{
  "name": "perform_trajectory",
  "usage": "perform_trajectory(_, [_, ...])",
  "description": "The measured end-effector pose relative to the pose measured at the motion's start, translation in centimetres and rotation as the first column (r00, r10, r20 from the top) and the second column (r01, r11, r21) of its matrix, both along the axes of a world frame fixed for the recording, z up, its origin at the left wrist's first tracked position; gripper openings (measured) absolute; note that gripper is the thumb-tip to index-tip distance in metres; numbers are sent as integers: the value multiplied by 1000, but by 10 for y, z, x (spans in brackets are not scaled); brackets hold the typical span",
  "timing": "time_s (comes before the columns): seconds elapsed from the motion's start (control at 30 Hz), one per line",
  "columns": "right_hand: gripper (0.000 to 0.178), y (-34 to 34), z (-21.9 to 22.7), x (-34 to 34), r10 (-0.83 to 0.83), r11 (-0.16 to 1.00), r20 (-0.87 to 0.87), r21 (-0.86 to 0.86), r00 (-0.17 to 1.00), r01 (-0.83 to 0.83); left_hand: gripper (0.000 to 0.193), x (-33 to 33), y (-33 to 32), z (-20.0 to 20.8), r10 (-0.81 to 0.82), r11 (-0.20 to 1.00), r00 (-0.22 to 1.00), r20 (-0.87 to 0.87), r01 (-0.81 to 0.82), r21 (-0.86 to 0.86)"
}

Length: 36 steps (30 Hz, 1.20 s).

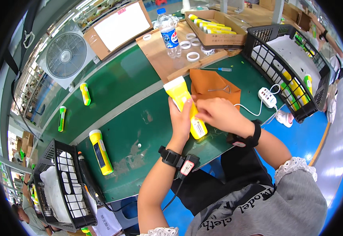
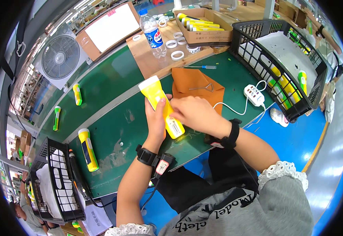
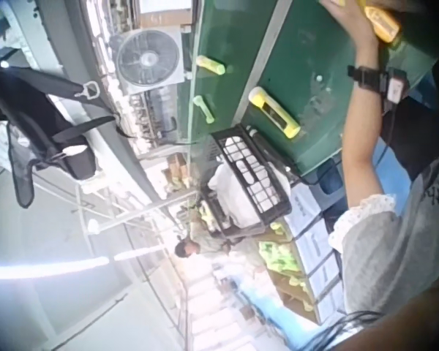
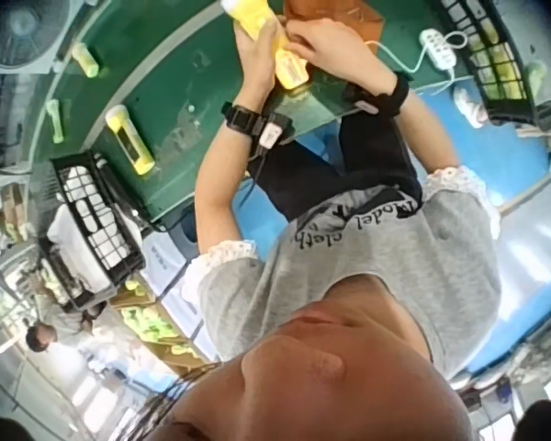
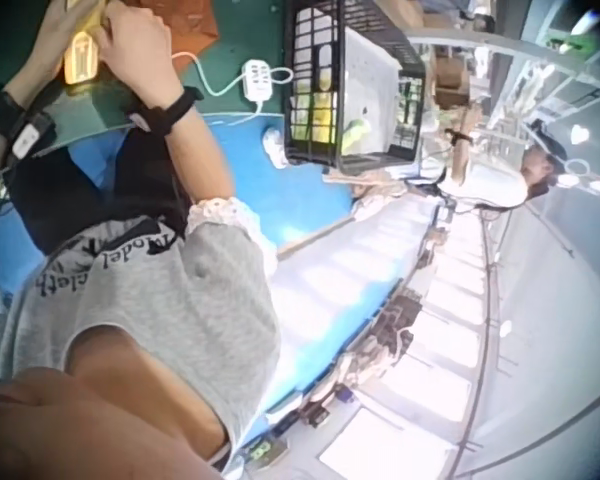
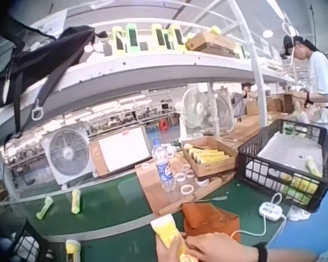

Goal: Assembling, testing, and inspecting solar-powered flashlights on a factory production line.

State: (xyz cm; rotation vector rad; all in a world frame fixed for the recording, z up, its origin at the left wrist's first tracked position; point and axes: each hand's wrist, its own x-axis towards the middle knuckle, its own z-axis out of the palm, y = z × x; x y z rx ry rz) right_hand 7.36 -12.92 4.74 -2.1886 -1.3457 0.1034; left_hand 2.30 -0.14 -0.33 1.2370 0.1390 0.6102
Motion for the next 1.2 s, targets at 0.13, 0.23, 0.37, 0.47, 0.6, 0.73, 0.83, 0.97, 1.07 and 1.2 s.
perform_trajectory(0.13, [20,-3,-27,25,-102,995,75,4,992,102,25,-1,1,7,-48,993,994,-98,37,-116])
perform_trajectory(0.23, [12,-1,-37,27,-20,988,111,-148,994,36,24,1,2,8,-57,991,992,-114,42,-126])
perform_trajectory(0.37, [12,5,-18,24,-72,975,136,-200,988,99,29,-2,4,8,-34,997,989,-146,24,-72])
perform_trajectory(0.47, [13,6,-4,25,-121,938,-4,326,993,116,54,0,3,5,-30,996,1000,-3,30,-85])
perform_trajectory(0.6, [12,9,0,25,-20,847,41,532,999,-5,87,-4,-1,14,-111,988,988,-109,122,96])
perform_trajectory(0.73, [12,7,-1,22,-87,886,218,463,972,-24,91,-4,-1,9,-118,989,988,-98,126,81])
perform_trajectory(0.83, [16,2,2,22,-123,919,370,392,921,-34,92,-5,-4,8,-46,979,993,-109,67,195])
perform_trajectory(0.97, [17,-3,14,15,-62,965,461,255,885,-65,89,-8,-7,10,46,910,981,-189,37,414])
perform_trajectory(1.07, [15,-4,19,9,-51,979,510,197,858,-59,91,-9,-12,11,168,810,977,-133,-60,584])
perform_trajectory(1.2, [16,-2,15,14,-39,977,423,207,905,-54,91,-12,-15,18,170,833,972,-164,-53,551])
